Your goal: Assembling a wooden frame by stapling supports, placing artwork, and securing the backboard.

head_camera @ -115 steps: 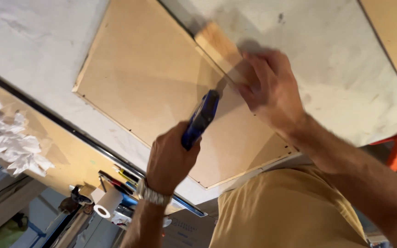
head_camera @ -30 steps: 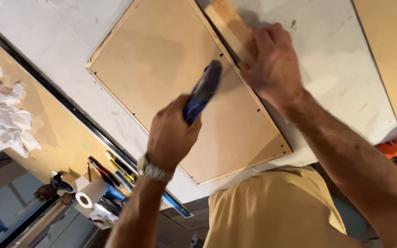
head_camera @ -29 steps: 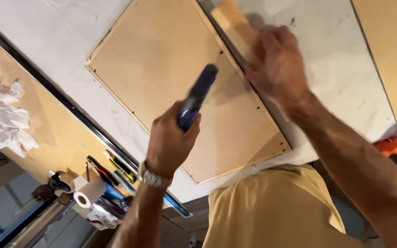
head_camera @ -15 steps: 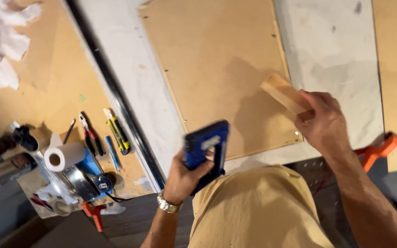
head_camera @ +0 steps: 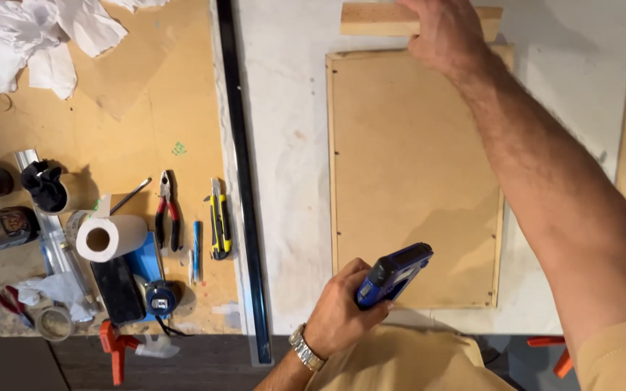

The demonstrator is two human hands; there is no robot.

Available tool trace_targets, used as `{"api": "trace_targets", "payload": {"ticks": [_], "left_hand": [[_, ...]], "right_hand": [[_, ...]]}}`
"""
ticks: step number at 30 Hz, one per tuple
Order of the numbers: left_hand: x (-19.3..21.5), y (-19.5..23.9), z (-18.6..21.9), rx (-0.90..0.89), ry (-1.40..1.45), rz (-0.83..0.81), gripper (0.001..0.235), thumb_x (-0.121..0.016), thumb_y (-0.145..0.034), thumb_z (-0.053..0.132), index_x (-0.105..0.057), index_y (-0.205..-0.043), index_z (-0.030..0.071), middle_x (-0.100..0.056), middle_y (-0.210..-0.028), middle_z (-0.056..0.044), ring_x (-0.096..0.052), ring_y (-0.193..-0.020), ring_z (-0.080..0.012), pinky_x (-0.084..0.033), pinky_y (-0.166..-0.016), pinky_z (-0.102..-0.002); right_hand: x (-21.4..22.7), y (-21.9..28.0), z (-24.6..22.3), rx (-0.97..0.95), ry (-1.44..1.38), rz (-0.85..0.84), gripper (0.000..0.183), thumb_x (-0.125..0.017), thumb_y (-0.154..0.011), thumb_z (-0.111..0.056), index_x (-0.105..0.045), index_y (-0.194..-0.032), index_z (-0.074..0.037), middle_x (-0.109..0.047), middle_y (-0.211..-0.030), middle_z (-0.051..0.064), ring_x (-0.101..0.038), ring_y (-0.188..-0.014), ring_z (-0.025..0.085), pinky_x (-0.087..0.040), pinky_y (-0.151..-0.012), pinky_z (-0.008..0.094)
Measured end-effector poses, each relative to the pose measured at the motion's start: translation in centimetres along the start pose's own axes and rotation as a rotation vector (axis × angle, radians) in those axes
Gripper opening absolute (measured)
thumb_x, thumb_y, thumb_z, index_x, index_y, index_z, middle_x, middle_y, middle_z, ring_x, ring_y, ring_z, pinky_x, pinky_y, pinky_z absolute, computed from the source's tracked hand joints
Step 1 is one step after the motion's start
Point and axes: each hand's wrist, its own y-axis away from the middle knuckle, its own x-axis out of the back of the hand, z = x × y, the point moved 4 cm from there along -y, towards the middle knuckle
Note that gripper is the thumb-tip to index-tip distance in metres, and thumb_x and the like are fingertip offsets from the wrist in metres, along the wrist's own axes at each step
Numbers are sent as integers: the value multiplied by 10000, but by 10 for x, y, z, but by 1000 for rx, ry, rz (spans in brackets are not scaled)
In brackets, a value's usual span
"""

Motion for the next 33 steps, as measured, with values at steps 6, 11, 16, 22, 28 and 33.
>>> {"api": "trace_targets", "payload": {"ticks": [6,11,16,22,28,33], "left_hand": [[40,-53,-6,5,98,55,332,-737,-842,325,-666,-998,41,-602,-996,-62,-628,-821,-238,-505,-712,-361],[61,-117,-7,26,117,68,412,-721,-841,436,-593,-949,60,-533,-981,-46,-577,-775,-232,-490,-691,-386],[77,-185,10,-125,-33,62,724,-635,-834,566,-534,-1213,-43,-529,-1147,-148,-648,-742,-311,-619,-541,-457],[127,-260,-1,-680,6,-432,556,-688,-938,230,-519,-1437,54,-634,-1066,-77,-640,-719,-197,-566,-557,-366],[226,-398,-33,-637,-572,328,946,-1013,-800,396,-460,-1491,60,-533,-1444,-112,-493,-1191,-343,-526,-957,-510],[222,-415,-47,-696,-633,314,765,-926,-786,531,-644,-1357,108,-583,-1212,-51,-510,-1060,-331,-411,-956,-486]], "right_hand": [[-54,-32,12,141,-83,-286,646,-704,-768,-190,-682,-1393,-31,-638,-1330,184,-611,-1132,369,-468,-978,477],[27,38,-52,-45,-238,-50,230,-609,-1133,-107,-604,-1259,86,-627,-1214,215,-575,-1120,360,-429,-971,448],[25,144,-101,-698,-667,-164,773,-241,-1028,-608,-680,-1264,-18,-762,-1107,122,-726,-1016,219,-560,-883,358],[16,175,-112,-1125,-432,-43,334,-679,-923,-343,-780,-1110,-85,-770,-889,81,-716,-815,203,-529,-682,343],[-2,116,-129,-1030,-294,-149,281,-645,-940,-325,-764,-1075,-110,-812,-942,32,-781,-929,203,-584,-823,353],[-36,83,-118,-1046,-247,-286,356,-510,-983,-362,-726,-1122,-115,-811,-1042,69,-787,-787,214,-652,-609,359]]}}
